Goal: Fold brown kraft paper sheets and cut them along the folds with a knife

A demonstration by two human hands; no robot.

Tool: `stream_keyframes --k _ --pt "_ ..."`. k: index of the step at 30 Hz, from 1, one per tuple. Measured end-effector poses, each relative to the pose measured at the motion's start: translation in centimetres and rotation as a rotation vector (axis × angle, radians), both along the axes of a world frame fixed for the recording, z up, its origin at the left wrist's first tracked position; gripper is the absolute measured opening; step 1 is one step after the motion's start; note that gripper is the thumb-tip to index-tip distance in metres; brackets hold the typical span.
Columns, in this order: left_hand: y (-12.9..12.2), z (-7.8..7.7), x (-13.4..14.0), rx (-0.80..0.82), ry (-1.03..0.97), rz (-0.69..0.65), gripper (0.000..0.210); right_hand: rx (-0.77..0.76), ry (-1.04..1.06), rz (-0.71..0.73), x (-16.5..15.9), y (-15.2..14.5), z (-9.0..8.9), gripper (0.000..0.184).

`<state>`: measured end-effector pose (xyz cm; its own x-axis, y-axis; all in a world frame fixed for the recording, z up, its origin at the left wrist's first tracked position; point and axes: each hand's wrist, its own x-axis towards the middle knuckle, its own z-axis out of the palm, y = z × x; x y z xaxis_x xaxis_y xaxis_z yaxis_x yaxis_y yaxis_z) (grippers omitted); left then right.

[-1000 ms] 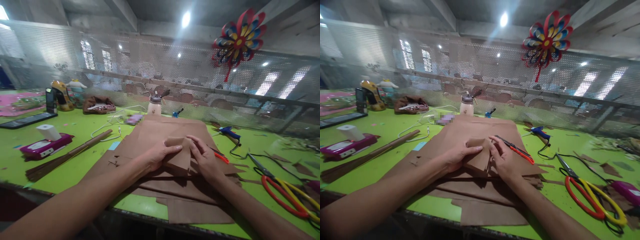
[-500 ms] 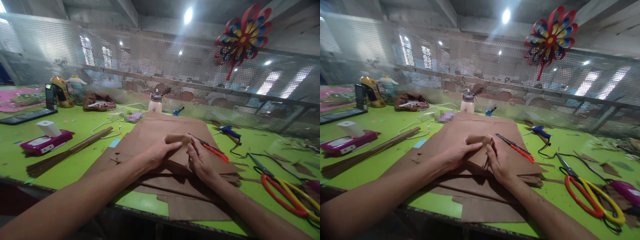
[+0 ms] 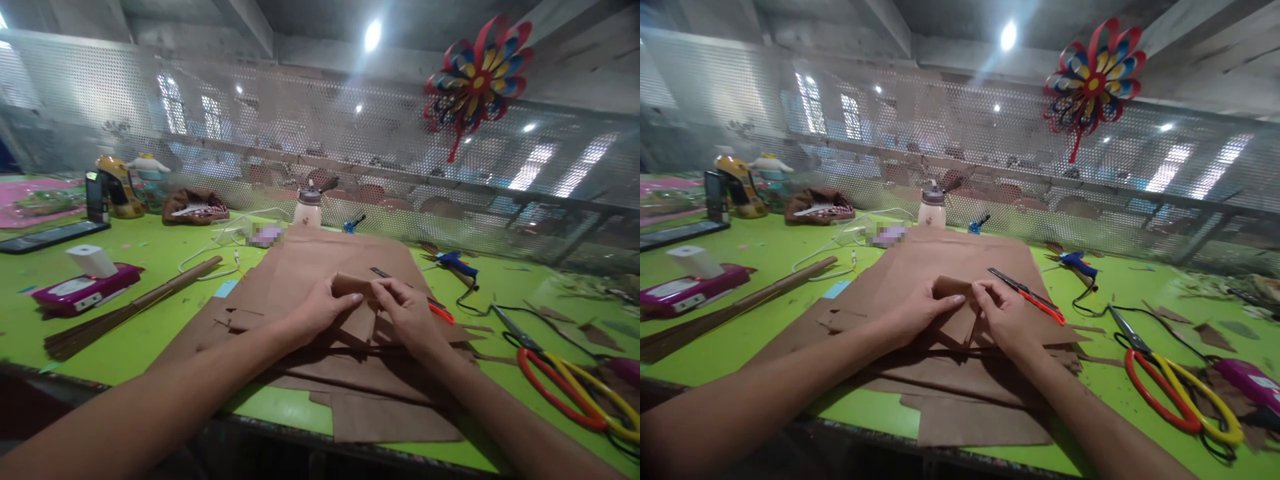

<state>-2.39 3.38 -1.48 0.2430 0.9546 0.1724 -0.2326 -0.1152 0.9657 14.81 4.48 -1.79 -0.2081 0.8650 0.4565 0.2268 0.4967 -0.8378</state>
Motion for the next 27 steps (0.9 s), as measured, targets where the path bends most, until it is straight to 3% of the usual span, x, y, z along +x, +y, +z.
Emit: stream_keyframes --k 6,12,17,20,27 --pt "-0.4 0.2 0.3 -0.037 0.057 0.05 0.038 -0.038 0.035 -0.067 -0.3 -0.3 0.3 0.032" --pt "0.2 0.5 -0.4 -0.189 -0.098 0.013 0.033 -0.076 0.115 -0.03 0.6 0.9 -0.5 0.032" --pt "0.4 0.5 -0.5 -0.323 -0.13 -0.139 0.049 -0.11 0.152 -0.011 0.9 1.5 -1.2 0.03" --pt "0.0 0.7 -0.4 -0.229 -0.06 -0.136 0.047 -0.128 0.162 0.004 1.0 1.6 -1.4 0.029" --pt "-0.4 1.5 -0.7 0.202 0.324 0.078 0.032 -0.136 0.207 0.051 1.1 1.4 -1.3 0.027"
